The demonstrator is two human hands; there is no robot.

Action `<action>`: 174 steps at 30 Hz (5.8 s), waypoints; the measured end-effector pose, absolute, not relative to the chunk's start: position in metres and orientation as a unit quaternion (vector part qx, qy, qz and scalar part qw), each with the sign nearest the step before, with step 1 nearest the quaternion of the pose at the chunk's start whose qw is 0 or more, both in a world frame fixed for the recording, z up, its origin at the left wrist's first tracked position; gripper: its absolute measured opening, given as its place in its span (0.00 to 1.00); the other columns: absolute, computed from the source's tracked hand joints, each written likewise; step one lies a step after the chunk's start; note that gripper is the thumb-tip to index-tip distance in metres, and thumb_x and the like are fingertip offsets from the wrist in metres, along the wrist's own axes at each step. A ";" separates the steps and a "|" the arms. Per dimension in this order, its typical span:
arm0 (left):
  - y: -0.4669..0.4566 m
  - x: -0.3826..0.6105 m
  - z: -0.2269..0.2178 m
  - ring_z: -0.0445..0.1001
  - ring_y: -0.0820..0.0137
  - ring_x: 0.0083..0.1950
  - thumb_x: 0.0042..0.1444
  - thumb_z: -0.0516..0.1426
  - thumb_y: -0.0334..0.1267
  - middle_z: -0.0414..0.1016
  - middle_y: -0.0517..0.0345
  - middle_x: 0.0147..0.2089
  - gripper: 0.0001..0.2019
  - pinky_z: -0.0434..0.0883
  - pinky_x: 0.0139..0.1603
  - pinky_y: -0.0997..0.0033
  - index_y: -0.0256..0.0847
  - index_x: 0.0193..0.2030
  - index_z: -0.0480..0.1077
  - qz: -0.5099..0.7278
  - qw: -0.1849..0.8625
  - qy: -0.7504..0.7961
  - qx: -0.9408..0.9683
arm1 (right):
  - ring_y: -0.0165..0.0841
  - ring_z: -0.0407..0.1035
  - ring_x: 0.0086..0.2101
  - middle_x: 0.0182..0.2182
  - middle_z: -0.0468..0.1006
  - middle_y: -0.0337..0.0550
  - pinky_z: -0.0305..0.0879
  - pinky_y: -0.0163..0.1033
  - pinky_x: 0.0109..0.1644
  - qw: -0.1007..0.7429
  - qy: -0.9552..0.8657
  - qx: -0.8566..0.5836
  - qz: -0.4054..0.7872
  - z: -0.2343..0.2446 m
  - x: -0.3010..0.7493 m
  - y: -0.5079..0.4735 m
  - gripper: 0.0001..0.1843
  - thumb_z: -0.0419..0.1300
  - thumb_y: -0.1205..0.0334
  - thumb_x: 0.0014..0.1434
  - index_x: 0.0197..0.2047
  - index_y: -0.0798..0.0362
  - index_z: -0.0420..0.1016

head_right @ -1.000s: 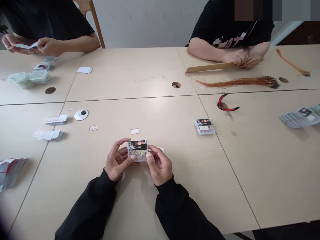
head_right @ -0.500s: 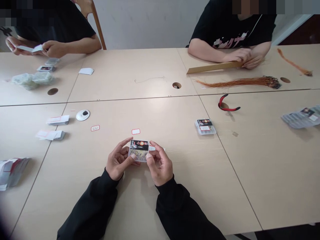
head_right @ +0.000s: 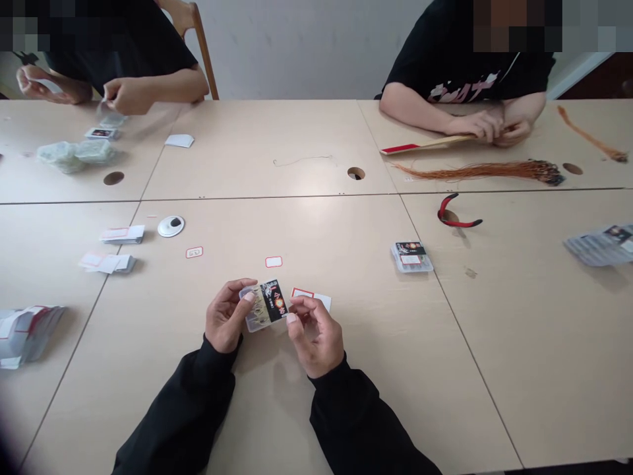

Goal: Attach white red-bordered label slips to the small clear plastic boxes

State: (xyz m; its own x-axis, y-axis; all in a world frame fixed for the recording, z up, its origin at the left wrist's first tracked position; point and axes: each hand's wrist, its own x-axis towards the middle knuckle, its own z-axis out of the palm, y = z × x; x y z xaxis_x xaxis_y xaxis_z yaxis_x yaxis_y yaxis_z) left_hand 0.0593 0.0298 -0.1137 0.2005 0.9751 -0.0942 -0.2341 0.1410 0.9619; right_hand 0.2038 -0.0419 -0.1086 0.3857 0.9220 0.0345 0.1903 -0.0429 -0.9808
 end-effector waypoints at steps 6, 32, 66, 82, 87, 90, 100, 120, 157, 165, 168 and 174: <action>0.026 0.064 -0.106 0.66 0.75 0.27 0.55 0.60 0.43 0.72 0.59 0.28 0.12 0.62 0.30 0.75 0.39 0.42 0.75 0.477 0.605 0.442 0.459 | 0.33 0.71 0.37 0.39 0.77 0.45 0.70 0.39 0.39 0.505 -0.514 -0.635 0.279 -0.096 0.210 -0.036 0.15 0.55 0.60 0.60 0.50 0.51 0.70; 0.028 0.064 -0.106 0.70 0.73 0.30 0.52 0.62 0.41 0.71 0.57 0.34 0.20 0.71 0.29 0.75 0.38 0.50 0.67 0.456 0.658 0.405 0.442 | 0.32 0.73 0.36 0.37 0.78 0.43 0.72 0.37 0.38 0.493 -0.501 -0.644 0.302 -0.087 0.206 -0.030 0.12 0.56 0.60 0.59 0.46 0.51 0.72; 0.028 0.065 -0.105 0.64 0.78 0.22 0.52 0.62 0.42 0.72 0.66 0.26 0.29 0.62 0.25 0.79 0.44 0.55 0.51 0.416 0.733 0.357 0.403 | 0.31 0.71 0.31 0.34 0.78 0.44 0.71 0.35 0.32 0.528 -0.402 -0.625 0.412 -0.091 0.214 -0.020 0.14 0.59 0.53 0.57 0.41 0.53 0.76; 0.026 0.064 -0.112 0.61 0.78 0.21 0.52 0.60 0.48 0.69 0.60 0.24 0.18 0.61 0.20 0.80 0.36 0.43 0.71 0.368 0.721 0.387 0.441 | 0.32 0.71 0.31 0.31 0.78 0.42 0.68 0.36 0.36 0.521 -0.360 -0.643 0.431 -0.087 0.211 -0.021 0.14 0.59 0.51 0.57 0.38 0.53 0.77; 0.027 0.063 -0.112 0.63 0.78 0.21 0.53 0.59 0.45 0.71 0.58 0.27 0.16 0.61 0.18 0.81 0.35 0.43 0.72 0.370 0.734 0.400 0.407 | 0.32 0.71 0.31 0.35 0.78 0.44 0.69 0.38 0.35 0.493 -0.431 -0.682 0.325 -0.094 0.220 -0.024 0.13 0.55 0.55 0.61 0.41 0.52 0.76; 0.030 0.061 -0.111 0.68 0.73 0.25 0.51 0.57 0.42 0.72 0.55 0.31 0.17 0.68 0.21 0.77 0.35 0.45 0.72 0.366 0.758 0.395 0.367 | 0.37 0.70 0.39 0.41 0.77 0.47 0.68 0.44 0.44 0.426 -0.549 -0.702 0.155 -0.102 0.229 -0.026 0.12 0.55 0.60 0.60 0.44 0.51 0.76; 0.030 0.062 -0.103 0.74 0.67 0.32 0.37 0.54 0.30 0.77 0.51 0.39 0.27 0.72 0.27 0.71 0.36 0.49 0.70 0.345 0.793 0.357 0.354 | 0.41 0.65 0.44 0.44 0.72 0.47 0.63 0.48 0.47 0.285 -0.656 -0.696 0.051 -0.126 0.248 -0.033 0.11 0.60 0.60 0.57 0.43 0.49 0.76; 0.029 0.066 -0.098 0.73 0.69 0.31 0.37 0.60 0.28 0.77 0.54 0.34 0.29 0.67 0.30 0.73 0.37 0.50 0.61 0.353 0.788 0.344 0.369 | 0.34 0.66 0.33 0.39 0.78 0.43 0.64 0.41 0.41 0.413 -0.478 -0.725 0.275 -0.084 0.227 -0.036 0.15 0.54 0.51 0.60 0.42 0.50 0.74; 0.005 0.048 -0.106 0.70 0.62 0.55 0.51 0.60 0.31 0.63 0.46 0.57 0.35 0.71 0.44 0.70 0.48 0.64 0.52 0.361 0.771 0.297 0.433 | 0.36 0.74 0.39 0.41 0.79 0.48 0.71 0.42 0.45 0.511 -0.359 -0.664 0.412 -0.097 0.212 -0.046 0.19 0.60 0.49 0.56 0.46 0.53 0.74; -0.015 0.011 -0.108 0.65 0.57 0.62 0.57 0.57 0.33 0.63 0.45 0.62 0.24 0.64 0.62 0.53 0.46 0.60 0.60 0.469 0.672 0.381 0.428 | 0.33 0.73 0.30 0.32 0.79 0.44 0.72 0.38 0.34 0.462 -0.381 -0.699 0.392 -0.100 0.207 -0.055 0.18 0.60 0.50 0.55 0.44 0.53 0.75; -0.026 0.009 -0.106 0.72 0.60 0.53 0.56 0.58 0.34 0.69 0.47 0.55 0.20 0.71 0.53 0.57 0.44 0.56 0.64 0.478 0.637 0.437 0.418 | 0.32 0.71 0.27 0.29 0.78 0.41 0.70 0.38 0.33 0.416 -0.424 -0.736 0.324 -0.099 0.201 -0.058 0.12 0.58 0.54 0.57 0.41 0.50 0.75; -0.039 0.019 -0.101 0.74 0.66 0.43 0.58 0.56 0.33 0.72 0.52 0.45 0.14 0.71 0.41 0.65 0.45 0.51 0.68 0.474 0.518 0.500 0.507 | 0.38 0.69 0.35 0.34 0.78 0.44 0.68 0.42 0.36 0.325 -0.560 -0.751 0.134 -0.100 0.209 -0.060 0.08 0.56 0.59 0.59 0.38 0.50 0.75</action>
State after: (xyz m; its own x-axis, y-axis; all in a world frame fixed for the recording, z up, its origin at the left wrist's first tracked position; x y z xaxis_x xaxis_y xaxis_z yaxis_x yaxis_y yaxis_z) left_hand 0.0191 -0.0391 -0.1010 0.0509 0.9980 -0.0375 0.0146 0.0368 0.9992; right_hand 0.2087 -0.0604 -0.1001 0.3380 0.9269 0.1631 0.7531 -0.1625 -0.6375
